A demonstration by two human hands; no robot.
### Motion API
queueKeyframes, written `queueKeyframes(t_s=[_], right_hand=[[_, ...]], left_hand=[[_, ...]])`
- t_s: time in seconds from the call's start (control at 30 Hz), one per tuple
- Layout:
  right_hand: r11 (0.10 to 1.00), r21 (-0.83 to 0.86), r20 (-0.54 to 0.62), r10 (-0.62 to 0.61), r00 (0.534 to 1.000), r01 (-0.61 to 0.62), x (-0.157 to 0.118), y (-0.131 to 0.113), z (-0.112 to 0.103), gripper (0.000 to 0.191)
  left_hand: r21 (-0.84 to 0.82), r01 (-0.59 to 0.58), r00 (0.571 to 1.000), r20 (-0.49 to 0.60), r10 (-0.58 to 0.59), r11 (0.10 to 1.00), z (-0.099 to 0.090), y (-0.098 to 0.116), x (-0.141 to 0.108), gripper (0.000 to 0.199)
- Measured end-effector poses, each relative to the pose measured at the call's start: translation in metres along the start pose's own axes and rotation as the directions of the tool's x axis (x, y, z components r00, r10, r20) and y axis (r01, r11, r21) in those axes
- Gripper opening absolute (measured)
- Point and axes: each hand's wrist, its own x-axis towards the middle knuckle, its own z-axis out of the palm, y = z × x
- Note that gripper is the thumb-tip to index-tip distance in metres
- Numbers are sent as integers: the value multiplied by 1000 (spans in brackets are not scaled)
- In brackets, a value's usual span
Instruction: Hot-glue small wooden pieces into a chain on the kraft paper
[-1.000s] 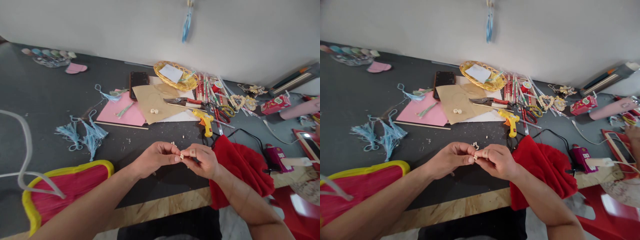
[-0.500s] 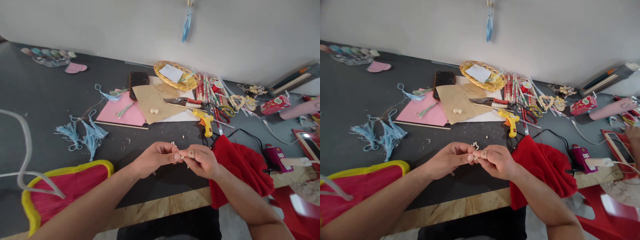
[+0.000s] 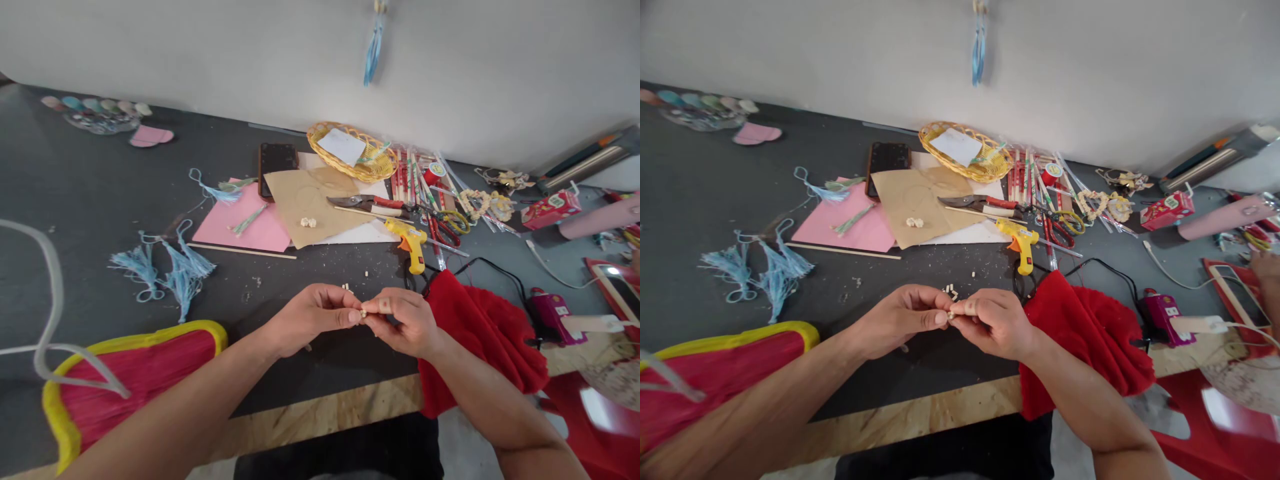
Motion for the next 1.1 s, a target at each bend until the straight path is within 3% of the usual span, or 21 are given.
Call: queueKeyframes(t_s=[0.3,0.77,0.87,0.93,1.0,1.1], right_hand=[[996,89,19,-13,1000,11,3,-1,-1,19],[998,67,27,-25,999,23,-1,3,-1,24],[991,-24,-39,132,991,-133,-4,8,-11,24],[956,-100,-140,261,955,-276,-5,15,-20,23],[921,-195,-215,295,931,-337,-4,25,-29,20],[831,-417,-238,290,927,-367,-2,43,-41,15]], left_hand=[[30,-57,998,23,57,998,-1,-1,-1,26],[4,16,999,-29,-16,1000,0,2,0,22],[-66,-6,998,-68,1,998,2,5,-1,22],[-125,-28,994,-104,15,992,2,7,-2,23],[-169,-39,992,-122,18,985,1,8,-2,25],[-214,-41,994,-106,19,976,0,8,-2,25]])
